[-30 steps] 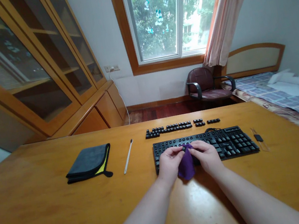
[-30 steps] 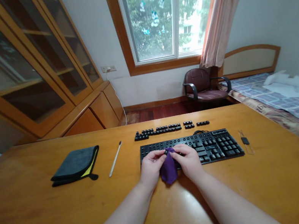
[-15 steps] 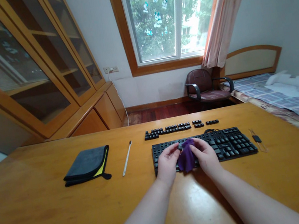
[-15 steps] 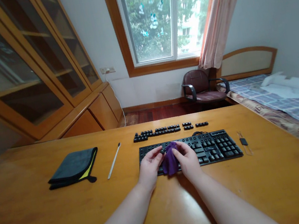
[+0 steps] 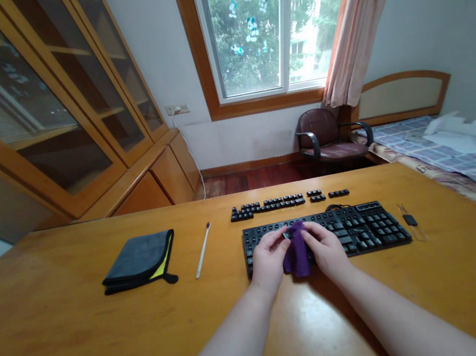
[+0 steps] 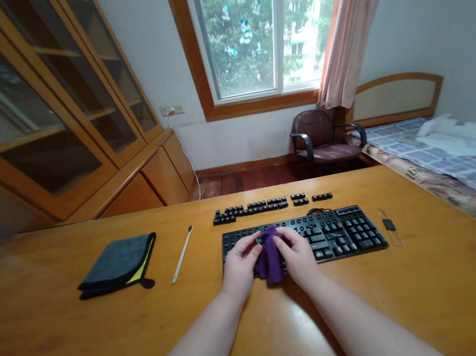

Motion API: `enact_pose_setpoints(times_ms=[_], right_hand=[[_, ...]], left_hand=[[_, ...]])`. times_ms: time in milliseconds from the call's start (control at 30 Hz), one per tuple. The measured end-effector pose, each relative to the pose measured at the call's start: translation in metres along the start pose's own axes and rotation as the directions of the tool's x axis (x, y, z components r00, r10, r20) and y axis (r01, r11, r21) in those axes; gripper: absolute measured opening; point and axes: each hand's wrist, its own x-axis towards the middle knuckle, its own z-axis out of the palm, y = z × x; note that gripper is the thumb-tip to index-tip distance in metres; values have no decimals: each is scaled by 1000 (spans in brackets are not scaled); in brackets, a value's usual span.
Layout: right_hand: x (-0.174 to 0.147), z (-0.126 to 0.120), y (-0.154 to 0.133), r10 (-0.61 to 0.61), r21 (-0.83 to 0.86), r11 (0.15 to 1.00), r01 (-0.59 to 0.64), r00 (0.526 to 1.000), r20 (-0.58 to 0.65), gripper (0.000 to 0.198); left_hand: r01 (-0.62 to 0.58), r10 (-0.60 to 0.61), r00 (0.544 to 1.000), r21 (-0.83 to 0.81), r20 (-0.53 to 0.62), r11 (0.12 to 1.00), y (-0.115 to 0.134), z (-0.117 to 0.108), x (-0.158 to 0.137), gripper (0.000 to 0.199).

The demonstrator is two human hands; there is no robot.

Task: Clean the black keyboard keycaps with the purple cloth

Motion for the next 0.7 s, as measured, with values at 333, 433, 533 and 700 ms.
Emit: enact_pose_setpoints(times_ms=[333, 433, 533, 700], right_hand=[[0, 1, -3, -68, -6, 998, 70, 987, 146, 23], [0, 1, -2, -42, 7, 999, 41, 992, 117, 19], [-3, 1, 0, -42, -19, 999, 43, 997, 57, 14], [-5, 3, -4, -29, -38, 999, 28, 999, -33, 14]], left_hand=[[26, -28, 999, -54, -40, 998, -4, 1, 0, 18], [18, -17, 999, 36, -29, 999, -4, -1, -2, 19], [29, -28, 999, 56, -26, 998, -5, 0, -3, 19], [62, -61, 998, 41, -27, 997, -4, 0, -2, 19]])
